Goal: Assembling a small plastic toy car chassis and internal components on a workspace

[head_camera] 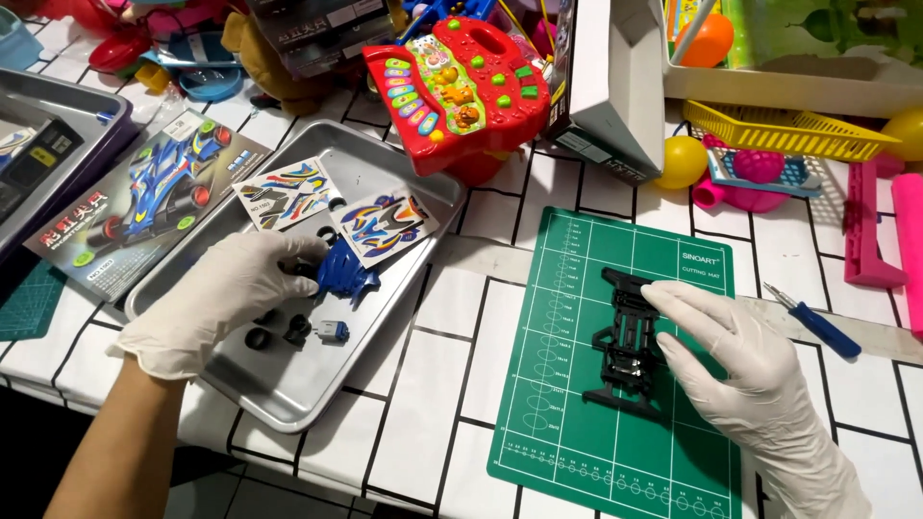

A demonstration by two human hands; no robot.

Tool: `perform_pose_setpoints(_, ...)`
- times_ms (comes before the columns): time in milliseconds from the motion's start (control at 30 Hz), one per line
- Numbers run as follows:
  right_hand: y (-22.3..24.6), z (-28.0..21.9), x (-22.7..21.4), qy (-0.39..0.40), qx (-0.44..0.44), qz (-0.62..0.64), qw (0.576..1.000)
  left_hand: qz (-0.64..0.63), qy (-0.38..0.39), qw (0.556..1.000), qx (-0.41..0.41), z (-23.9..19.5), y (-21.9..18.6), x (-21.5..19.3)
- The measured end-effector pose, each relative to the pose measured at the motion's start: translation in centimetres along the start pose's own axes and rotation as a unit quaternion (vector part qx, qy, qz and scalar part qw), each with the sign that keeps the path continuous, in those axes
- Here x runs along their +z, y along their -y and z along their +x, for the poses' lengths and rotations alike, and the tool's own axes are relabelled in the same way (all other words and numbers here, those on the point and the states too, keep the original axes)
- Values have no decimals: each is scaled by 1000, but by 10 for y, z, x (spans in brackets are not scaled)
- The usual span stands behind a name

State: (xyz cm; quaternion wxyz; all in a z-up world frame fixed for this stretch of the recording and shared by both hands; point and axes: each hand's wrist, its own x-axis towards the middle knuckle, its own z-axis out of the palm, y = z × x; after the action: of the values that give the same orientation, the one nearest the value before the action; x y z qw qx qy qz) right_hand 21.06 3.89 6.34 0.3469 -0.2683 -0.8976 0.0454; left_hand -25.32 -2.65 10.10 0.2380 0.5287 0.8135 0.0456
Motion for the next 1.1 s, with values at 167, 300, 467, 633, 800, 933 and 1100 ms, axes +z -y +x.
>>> perform_pose_setpoints(167,3,2,-1,7,8,15,1000,-226,7,967,119,14,-5,24)
perform_pose_setpoints(300,3,3,-2,5,-5,5,1000,-314,13,946,86,-3,-27,-2)
perform_pose_setpoints(467,4,6,-4,-2,-13,2,1000,-244,-136,946,164,-1,1,-10)
perform_pose_setpoints(633,5,3,-2,12,-5,11,1000,-182,-56,982,-12,-12,3,-22)
perform_pose_setpoints(800,4,1,0,14,-6,12,1000,8,-34,999,20,17,47,-4)
perform_pose_setpoints(933,4,2,1,12,-2,26,1000,55,-73,995,-34,19,55,-3)
perform_pose_setpoints(1100,4,2,2,11,6,33,999,155,-212,957,126,43,95,20)
